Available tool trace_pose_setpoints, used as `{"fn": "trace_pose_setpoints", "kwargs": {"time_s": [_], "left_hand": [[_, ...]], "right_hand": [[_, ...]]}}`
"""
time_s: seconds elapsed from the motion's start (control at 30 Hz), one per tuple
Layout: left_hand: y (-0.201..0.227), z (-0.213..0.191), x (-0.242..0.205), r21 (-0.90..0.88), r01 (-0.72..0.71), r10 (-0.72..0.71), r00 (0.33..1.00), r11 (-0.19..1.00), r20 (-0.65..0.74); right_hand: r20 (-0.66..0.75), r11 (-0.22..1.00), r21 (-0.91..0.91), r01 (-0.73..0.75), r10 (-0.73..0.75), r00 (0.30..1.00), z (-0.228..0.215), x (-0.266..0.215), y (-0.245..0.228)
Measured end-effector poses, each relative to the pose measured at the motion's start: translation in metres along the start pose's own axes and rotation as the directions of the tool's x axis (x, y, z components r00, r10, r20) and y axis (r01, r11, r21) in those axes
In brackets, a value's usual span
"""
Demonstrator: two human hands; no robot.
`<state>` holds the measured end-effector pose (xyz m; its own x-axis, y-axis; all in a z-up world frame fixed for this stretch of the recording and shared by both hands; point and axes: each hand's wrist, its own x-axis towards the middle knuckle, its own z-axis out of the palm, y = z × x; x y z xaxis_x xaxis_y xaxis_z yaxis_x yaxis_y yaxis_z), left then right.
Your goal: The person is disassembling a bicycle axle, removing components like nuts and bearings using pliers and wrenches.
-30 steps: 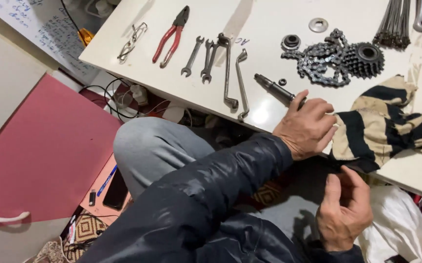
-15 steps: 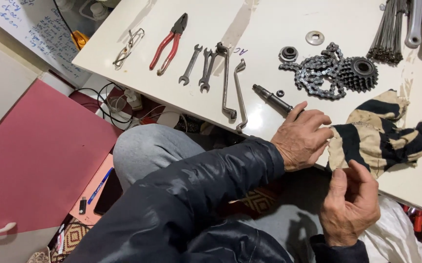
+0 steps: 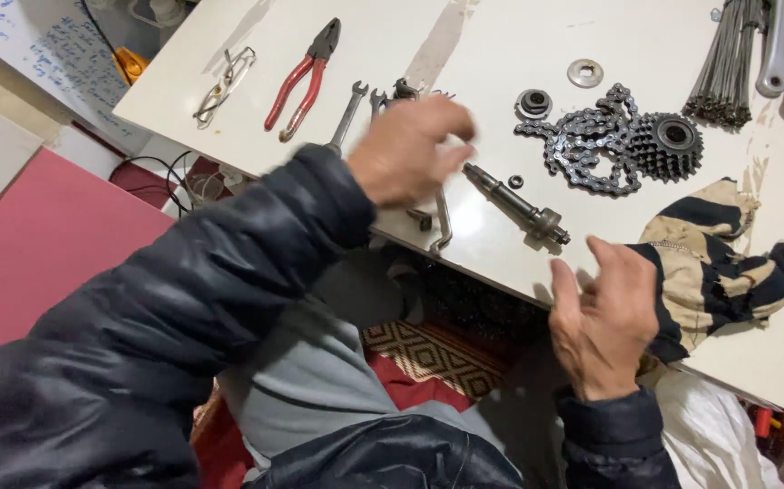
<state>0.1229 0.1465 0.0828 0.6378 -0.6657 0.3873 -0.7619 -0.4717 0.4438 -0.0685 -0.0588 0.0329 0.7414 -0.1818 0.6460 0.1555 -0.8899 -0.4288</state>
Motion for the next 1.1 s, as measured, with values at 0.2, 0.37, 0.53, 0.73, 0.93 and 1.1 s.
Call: {"fn": "trace_pose_setpoints", "kwargs": {"time_s": [0.2, 0.37, 0.53, 0.73, 0.93, 1.1], "left_hand": [[-0.074, -0.028, -0.022, -0.068, 0.306, -0.313, 0.914, 0.950, -0.260], [-0.129, -0.032, -0.036, -0.029, 0.598, -0.572, 0.749, 0.801, -0.335], [-0.175, -0.018, -0.041, 0.259, 0.694, -0.563, 0.705, 0.672, -0.431], [-0.186, -0.027, -0.050, 0.345, 0.731, -0.654, 0.682, 0.589, -0.327], [-0.201, -0.022, -0.049, 0.408, 0.675, -0.574, 0.738, 0.615, -0.356], [-0.209, -0.025, -0.045, 0.310, 0.695, -0.606, 0.718, 0.649, -0.343]], "right_hand": [[0.116, 0.989, -0.132, 0.059, -0.043, 0.992, 0.018, 0.013, 0.004], [0.130, 0.957, -0.261, 0.130, -0.098, 0.987, 0.029, 0.016, 0.008], [0.157, 0.943, -0.321, 0.084, -0.035, 0.987, 0.035, 0.020, 0.014], [0.134, 0.973, -0.225, 0.048, -0.018, 0.991, 0.036, 0.025, 0.007], [0.125, 0.990, -0.137, 0.021, -0.004, 0.992, 0.035, 0.027, 0.008], [0.122, 0.989, -0.144, 0.026, -0.009, 0.992, 0.035, 0.030, 0.006]]}}
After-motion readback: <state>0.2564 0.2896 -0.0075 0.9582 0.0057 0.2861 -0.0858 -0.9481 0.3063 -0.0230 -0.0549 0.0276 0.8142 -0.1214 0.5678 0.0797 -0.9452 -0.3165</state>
